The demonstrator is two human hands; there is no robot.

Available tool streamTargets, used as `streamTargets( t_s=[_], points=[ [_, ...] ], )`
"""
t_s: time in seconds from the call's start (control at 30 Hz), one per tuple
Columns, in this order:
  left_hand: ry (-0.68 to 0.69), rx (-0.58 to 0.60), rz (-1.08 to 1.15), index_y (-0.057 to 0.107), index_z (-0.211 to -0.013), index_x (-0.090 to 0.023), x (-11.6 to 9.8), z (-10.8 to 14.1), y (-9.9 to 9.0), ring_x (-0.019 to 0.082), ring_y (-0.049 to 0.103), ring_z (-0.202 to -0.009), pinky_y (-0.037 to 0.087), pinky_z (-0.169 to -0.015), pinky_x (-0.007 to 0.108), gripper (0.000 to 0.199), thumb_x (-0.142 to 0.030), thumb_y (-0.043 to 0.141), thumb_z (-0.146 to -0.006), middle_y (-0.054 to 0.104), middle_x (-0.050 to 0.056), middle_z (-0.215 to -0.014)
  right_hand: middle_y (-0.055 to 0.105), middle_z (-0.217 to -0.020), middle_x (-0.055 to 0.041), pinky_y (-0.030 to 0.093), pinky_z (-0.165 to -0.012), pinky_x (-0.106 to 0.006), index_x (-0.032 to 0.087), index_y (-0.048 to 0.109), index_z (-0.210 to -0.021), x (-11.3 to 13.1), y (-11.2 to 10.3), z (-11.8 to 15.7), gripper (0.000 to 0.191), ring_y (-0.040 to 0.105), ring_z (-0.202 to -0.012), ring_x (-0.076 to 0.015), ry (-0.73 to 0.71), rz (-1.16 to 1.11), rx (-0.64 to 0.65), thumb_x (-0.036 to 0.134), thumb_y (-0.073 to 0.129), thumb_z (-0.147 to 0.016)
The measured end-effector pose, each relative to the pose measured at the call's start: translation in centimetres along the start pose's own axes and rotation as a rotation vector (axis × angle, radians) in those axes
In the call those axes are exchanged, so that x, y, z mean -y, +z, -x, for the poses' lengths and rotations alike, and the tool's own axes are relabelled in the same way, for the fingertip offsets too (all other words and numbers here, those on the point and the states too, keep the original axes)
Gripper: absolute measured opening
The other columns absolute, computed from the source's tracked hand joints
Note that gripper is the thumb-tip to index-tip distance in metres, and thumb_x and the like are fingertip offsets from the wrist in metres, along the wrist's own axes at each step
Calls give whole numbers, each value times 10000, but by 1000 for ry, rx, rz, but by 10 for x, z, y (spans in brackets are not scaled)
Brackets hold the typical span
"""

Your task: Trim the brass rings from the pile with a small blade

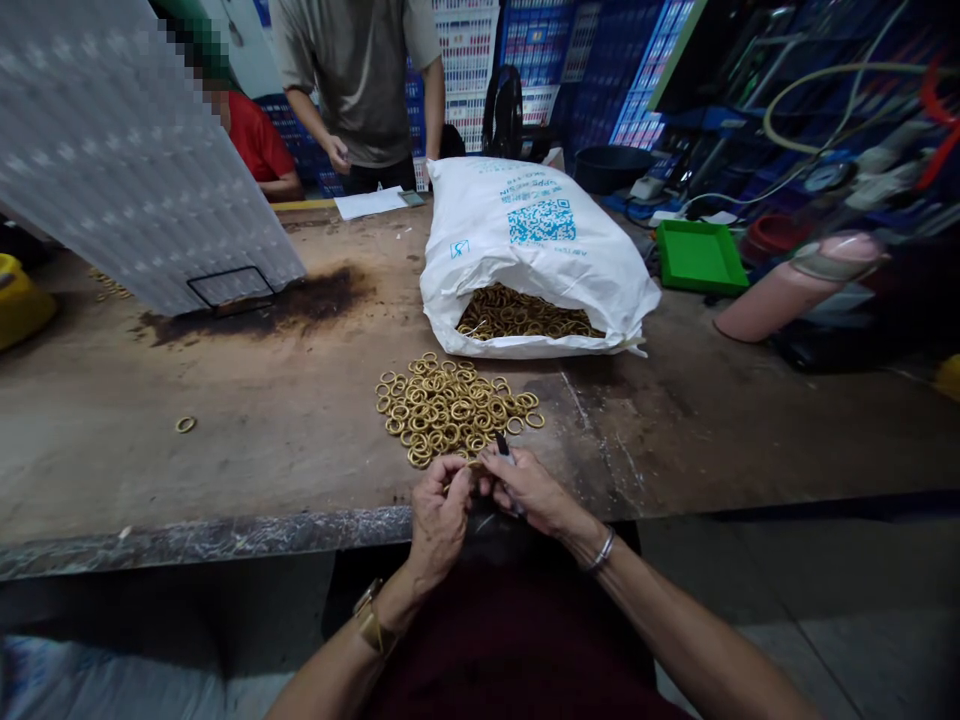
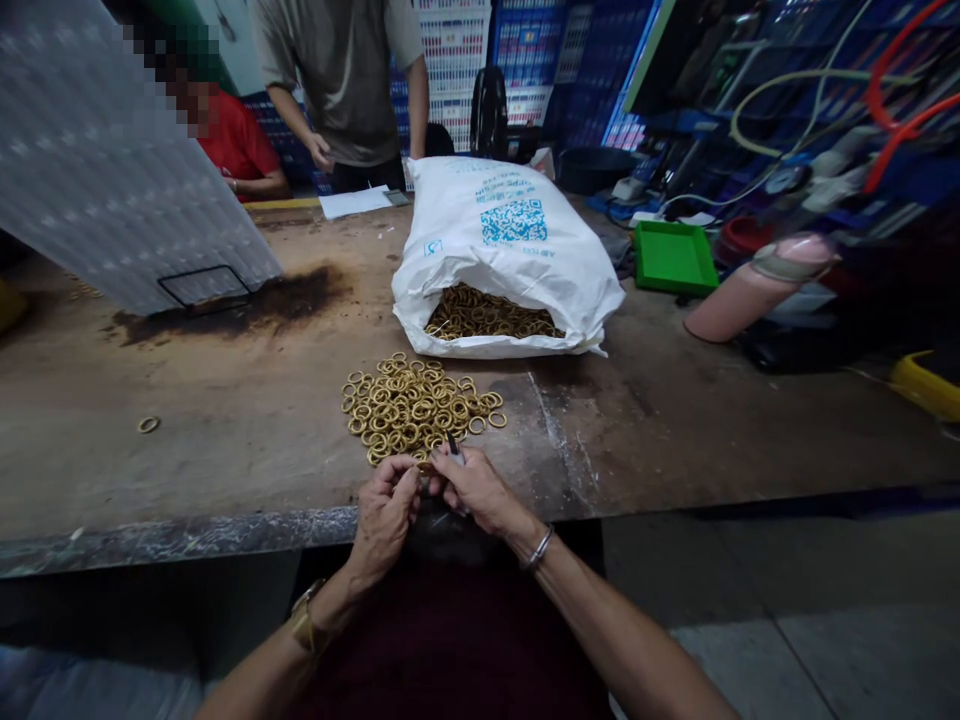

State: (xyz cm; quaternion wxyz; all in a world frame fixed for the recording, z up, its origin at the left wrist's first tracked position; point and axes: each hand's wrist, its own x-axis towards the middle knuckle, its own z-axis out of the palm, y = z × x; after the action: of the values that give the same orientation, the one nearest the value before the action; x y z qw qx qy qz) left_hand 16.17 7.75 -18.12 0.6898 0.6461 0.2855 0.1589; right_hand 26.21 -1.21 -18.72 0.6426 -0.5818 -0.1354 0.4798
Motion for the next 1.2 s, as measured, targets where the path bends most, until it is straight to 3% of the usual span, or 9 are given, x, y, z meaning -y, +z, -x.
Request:
streamTargets(
  t_s=[0.13,0.33,0.47,0.77,0.9,1.07,1.2],
  points=[
    [-64,26,29,533,-867,-141,-4,1,0,52,401,-476,318,-435,158,337,-465,549,-778,491,-17,-631,508,-599,25,218,-316,-140,162,423,-765,0,-1,-2,458,338,-364,-37,-19,-2,-19,576,595,-675],
    [-191,129,129,491,-925,-149,-6,1,-4,43,393,-455,298,-403,146,364,-474,552,-773,480,-29,-651,482,-537,34,244,-347,-151,151,471,-741,2,-4,-7,374,335,-382,-47,-148,169,-83,507,582,-713],
    [-210,188,197,476,-881,-147,-4,2,-3,41,386,-463,284,-403,148,342,-474,530,-793,472,-23,-670,423,-479,49,277,-386,-167,149,496,-713,2,-4,-9,314,336,-402,-60,-186,275,-106,457,555,-725],
    [-245,228,276,470,-857,-156,-1,3,-2,40,383,-478,271,-427,156,349,-494,526,-791,464,-27,-673,499,-570,11,314,-439,-187,150,511,-724,4,-5,-9,273,376,-456,-82,-223,346,-98,422,504,-747],
    [-262,200,286,470,-854,-156,-2,3,-3,44,398,-484,277,-427,160,363,-500,550,-772,478,-22,-683,499,-615,-3,329,-515,-197,152,537,-737,0,-12,-7,204,422,-542,-107,-404,614,-208,331,449,-781],
    [-182,157,225,467,-832,-155,0,4,-1,49,405,-499,309,-429,160,359,-506,530,-788,485,-17,-688,494,-607,8,280,-521,-190,163,497,-686,-9,-15,1,102,413,-530,-101,-527,910,-32,135,408,-728],
    [-155,141,174,462,-812,-158,0,3,1,50,401,-491,314,-428,161,370,-524,511,-793,485,-19,-668,496,-607,9,258,-516,-193,161,466,-671,-10,-12,4,93,420,-528,-102,-532,967,-23,90,407,-679]
  ],
)
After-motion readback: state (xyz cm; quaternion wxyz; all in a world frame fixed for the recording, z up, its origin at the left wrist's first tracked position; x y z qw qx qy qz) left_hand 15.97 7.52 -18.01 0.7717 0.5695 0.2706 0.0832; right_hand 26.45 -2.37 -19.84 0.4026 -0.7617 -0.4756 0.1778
